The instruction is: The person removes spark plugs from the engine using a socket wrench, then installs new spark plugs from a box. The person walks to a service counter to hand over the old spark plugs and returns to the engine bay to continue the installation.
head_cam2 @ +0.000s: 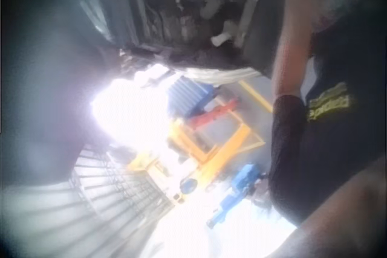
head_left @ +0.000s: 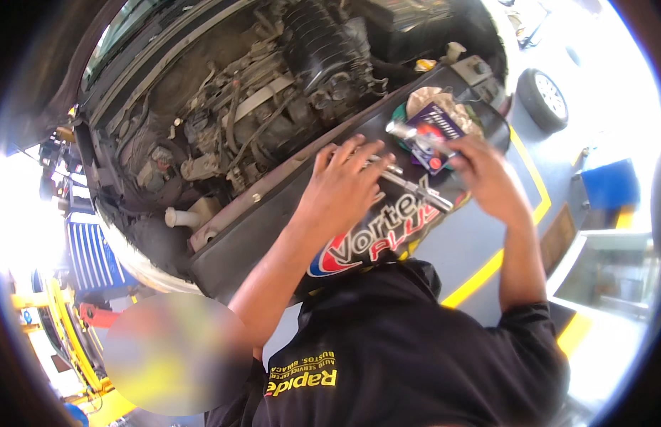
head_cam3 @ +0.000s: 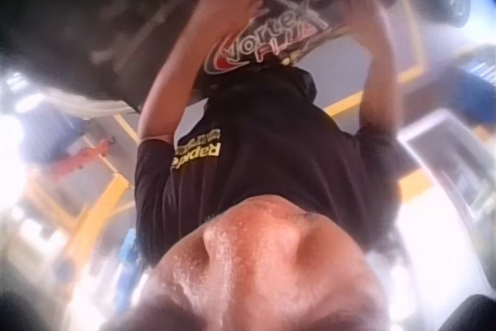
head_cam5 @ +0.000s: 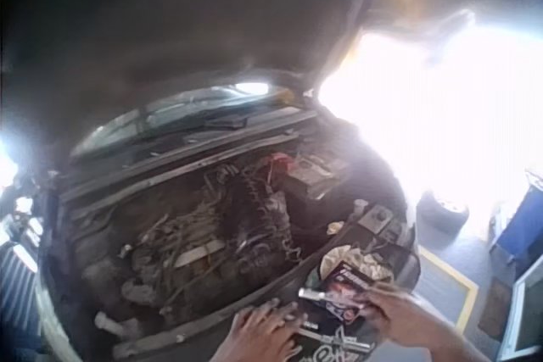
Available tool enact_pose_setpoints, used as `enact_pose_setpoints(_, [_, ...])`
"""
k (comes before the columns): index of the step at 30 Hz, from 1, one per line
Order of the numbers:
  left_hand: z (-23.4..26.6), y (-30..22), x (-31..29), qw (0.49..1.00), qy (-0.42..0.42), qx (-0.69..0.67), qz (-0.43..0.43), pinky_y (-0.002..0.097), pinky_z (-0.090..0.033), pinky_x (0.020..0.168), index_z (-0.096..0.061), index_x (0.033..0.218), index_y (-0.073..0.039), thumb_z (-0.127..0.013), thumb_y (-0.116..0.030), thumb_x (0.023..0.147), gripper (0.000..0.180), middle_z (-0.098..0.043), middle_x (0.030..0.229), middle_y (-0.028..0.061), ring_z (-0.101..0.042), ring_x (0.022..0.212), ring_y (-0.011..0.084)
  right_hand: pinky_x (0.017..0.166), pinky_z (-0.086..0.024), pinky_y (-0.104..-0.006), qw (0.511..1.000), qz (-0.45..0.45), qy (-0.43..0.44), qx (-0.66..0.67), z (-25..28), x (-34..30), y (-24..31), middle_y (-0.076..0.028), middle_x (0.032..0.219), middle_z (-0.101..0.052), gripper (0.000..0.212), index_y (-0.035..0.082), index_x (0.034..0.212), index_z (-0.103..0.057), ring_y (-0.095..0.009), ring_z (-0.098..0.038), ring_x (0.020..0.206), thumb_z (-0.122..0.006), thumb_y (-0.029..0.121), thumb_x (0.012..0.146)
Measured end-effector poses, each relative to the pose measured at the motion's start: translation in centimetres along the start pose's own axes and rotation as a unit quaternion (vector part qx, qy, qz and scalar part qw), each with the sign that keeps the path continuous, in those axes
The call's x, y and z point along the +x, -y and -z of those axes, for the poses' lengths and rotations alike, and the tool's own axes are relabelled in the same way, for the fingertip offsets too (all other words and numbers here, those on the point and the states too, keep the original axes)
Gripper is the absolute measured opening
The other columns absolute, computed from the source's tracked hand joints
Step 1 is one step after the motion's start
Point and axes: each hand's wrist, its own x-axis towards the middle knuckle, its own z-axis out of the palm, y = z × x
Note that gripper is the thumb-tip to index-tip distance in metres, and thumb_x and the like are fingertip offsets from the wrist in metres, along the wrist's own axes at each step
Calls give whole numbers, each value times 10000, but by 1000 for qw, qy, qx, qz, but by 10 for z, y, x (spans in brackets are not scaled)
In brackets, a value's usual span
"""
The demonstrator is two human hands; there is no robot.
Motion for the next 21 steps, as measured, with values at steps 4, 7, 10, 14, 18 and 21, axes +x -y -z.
enact_pose_setpoints(4, [-23, 24, 19, 996, 70, 54, -26, 460, -365, 1073, -699, 1197, -128, -671, -112, 879, 320, -607, 1216, 68, -512, 1244, 273, 883, -521, -439, 995, 27, -59, -71, -43, -18, 16, -140, 1077, -643, 204, 50, 1122, -651, -348, -642, 1034, -635, 119, 930])
enact_pose_setpoints(7, [-15, 23, 7, 989, 126, 67, -41, 458, -372, 1051, -701, 1195, -129, -669, -103, 873, 325, -606, 1211, 67, -521, 1225, 269, 838, -528, -426, 991, 63, -96, -69, -56, -22, 19, -114, 1014, -627, 210, 52, 1094, -660, -321, -635, 970, -656, 102, 890])
enact_pose_setpoints(10, [-12, 18, 1, 989, 107, 68, -74, 461, -372, 1041, -698, 1209, -140, -678, -112, 867, 343, -600, 1210, 64, -523, 1217, 265, 808, -527, -411, 987, 79, -102, -96, -70, -27, 15, -99, 978, -609, 249, 47, 1080, -664, -303, -610, 935, -682, 77, 833])
enact_pose_setpoints(14, [-12, 12, -14, 993, 85, 71, -49, 471, -355, 1062, -658, 1309, -193, -688, -124, 874, 442, -580, 1250, 58, -513, 1251, 262, 884, -493, -403, 977, 113, -125, -131, -86, -23, 19, -92, 960, -600, 276, 44, 1071, -679, -300, -570, 989, -698, 73, 797])
enact_pose_setpoints(18, [-17, 11, -27, 996, 8, 82, -17, 449, -372, 1024, -717, 1211, -215, -732, -138, 829, 390, -609, 1152, 37, -556, 1156, 247, 927, -478, -403, 983, 76, -133, -104, -61, -14, 23, -92, 1076, -607, 293, 35, 1101, -693, -305, -564, 1028, -739, 141, 832])
enact_pose_setpoints(21, [-22, 21, -38, 998, -41, 47, -2, 427, -397, 964, -785, 1019, -205, -789, -144, 747, 278, -630, 990, 5, -579, 1027, 232, 997, -457, -429, 967, 1, -207, -146, -37, 6, 10, -151, 1228, -576, 582, 57, 1337, -576, -351, -553, 1144, -785, 251, 830])
